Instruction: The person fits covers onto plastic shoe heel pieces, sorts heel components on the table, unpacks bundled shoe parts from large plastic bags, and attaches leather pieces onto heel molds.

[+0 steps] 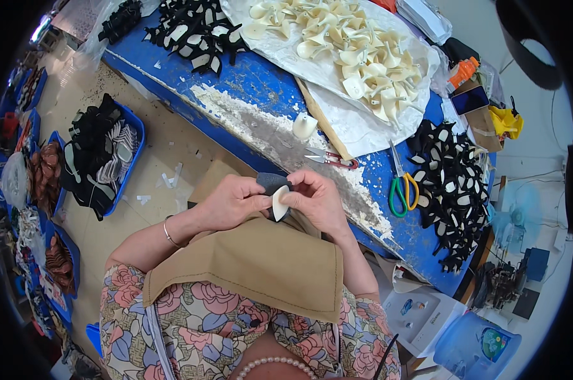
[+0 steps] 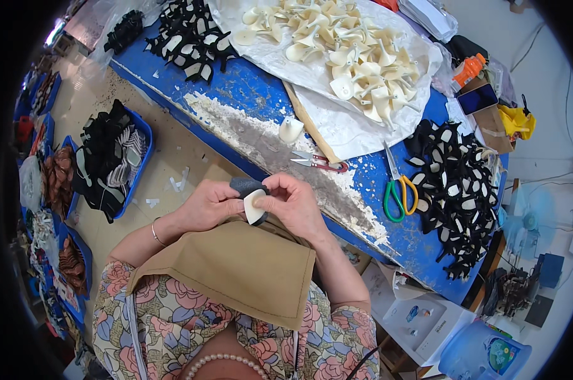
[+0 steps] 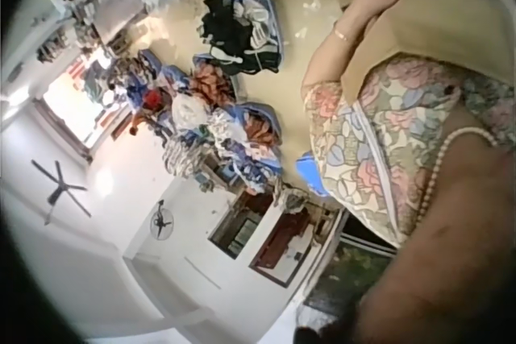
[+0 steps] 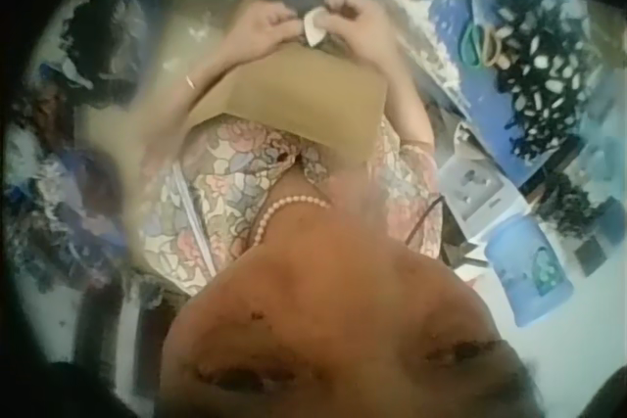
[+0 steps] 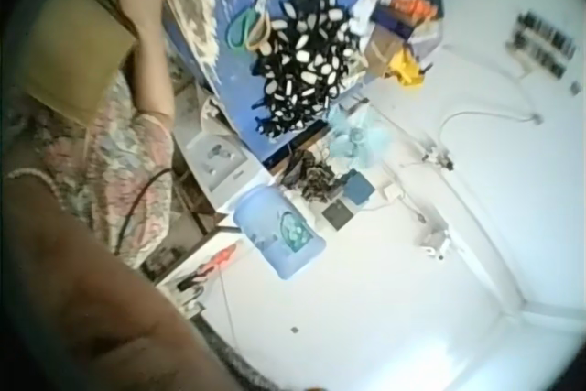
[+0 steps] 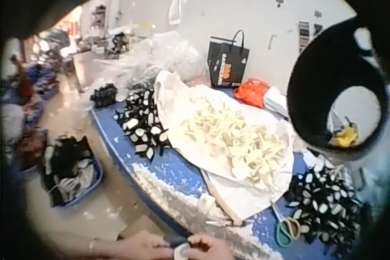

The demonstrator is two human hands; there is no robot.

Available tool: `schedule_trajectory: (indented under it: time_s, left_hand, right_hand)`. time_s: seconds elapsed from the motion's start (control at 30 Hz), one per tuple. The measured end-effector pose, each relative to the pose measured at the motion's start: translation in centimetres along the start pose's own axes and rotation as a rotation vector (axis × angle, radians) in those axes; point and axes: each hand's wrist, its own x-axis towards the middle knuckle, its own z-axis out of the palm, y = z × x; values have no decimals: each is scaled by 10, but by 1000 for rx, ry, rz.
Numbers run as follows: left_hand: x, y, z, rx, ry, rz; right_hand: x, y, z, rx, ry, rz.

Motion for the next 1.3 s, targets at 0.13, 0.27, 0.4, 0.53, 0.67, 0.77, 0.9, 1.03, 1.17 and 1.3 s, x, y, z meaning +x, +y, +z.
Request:
schedule_trajectory:
  time_s: [0.13, 0.27, 0.4, 0.53, 0.67, 0.77, 0.9, 1.03, 1.17, 1.3]
  left_hand:
    - [-3, 9, 3, 91, 19, -45]
    - [-5, 0, 3, 22, 52, -72]
    - [-8, 1, 2, 258, 98, 32]
    - [-2, -10, 6, 693, 281, 733]
    - [-6, 5, 4, 900, 270, 800]
    - [-13, 26, -1, 608, 59, 425]
    - [-1, 22, -14, -138, -352, -277]
    - [-3, 27, -10, -298, -472, -351]
    - [-3, 32, -9, 104, -434, -355]
    - [-9, 38, -6, 96, -429, -268]
  right_hand:
    - [-2, -8, 3, 32, -55, 51]
    - [-3, -12, 4, -88, -65, 62]
    - [-3, -8, 5, -59, -111, -3]
    - [-2, -4, 5, 116, -178, 40]
    - [-4, -4, 5, 244, -165, 26]
    - [-6, -12, 4, 284, -255, 4]
    - [-5, -13, 11, 312, -250, 46]
    - [-7, -12, 12, 303, -225, 50]
    - [-9, -9, 13, 307, -198, 61]
    - [-11, -15, 12, 334, -207, 120]
